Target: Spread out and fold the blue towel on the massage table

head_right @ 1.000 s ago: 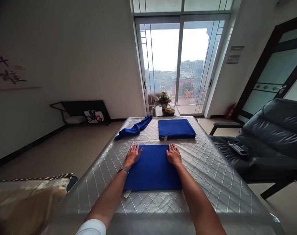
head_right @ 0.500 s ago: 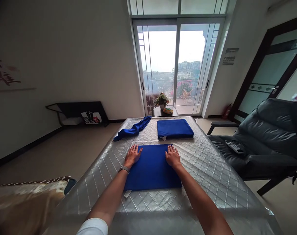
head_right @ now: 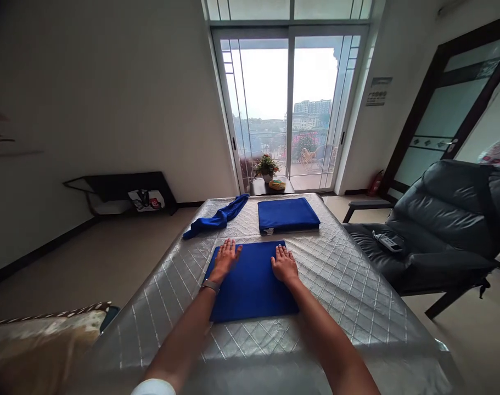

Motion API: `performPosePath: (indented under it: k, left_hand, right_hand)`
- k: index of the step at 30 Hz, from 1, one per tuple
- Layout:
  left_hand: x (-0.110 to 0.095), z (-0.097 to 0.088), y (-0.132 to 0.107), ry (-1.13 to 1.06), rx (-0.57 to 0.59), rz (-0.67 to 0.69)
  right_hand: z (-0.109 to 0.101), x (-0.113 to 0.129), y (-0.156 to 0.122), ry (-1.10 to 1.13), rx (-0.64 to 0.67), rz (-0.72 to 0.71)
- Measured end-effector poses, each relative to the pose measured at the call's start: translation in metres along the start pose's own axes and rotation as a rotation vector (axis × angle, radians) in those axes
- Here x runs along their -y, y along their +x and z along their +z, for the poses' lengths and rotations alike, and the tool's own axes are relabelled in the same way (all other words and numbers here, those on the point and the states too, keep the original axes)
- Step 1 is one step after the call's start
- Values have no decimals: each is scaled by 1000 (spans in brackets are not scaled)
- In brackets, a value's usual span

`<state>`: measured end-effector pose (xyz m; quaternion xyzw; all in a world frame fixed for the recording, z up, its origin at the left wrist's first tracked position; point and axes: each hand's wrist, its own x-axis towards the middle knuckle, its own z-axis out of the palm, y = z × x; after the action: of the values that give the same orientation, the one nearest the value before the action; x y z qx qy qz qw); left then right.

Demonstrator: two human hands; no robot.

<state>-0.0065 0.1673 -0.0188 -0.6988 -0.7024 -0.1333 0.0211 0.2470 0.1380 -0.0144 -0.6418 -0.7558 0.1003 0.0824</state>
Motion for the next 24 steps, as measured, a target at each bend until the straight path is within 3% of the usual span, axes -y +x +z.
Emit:
performPosePath:
  k: [5, 7, 9, 11, 14, 24]
  left_hand:
    - [-92, 18, -1, -89, 49, 257]
    - [-116, 28, -5, -130, 58, 306]
    - [-124, 35, -9, -140, 85, 292]
    - [-118, 37, -12, -126, 119, 270]
    - [-91, 33, -14, -97, 132, 242]
    - [32, 10, -26, 38, 120, 2]
  right_hand:
    - [1, -1, -1, -3, -19, -2]
    - [0, -1, -1, -7, -13, -10]
    - [0, -2, -1, -3, -12, -12]
    - [0, -2, -1, 2, -20, -13]
    - [1, -2, -1, 3, -27, -9]
    - [0, -1, 0, 8, -13, 4]
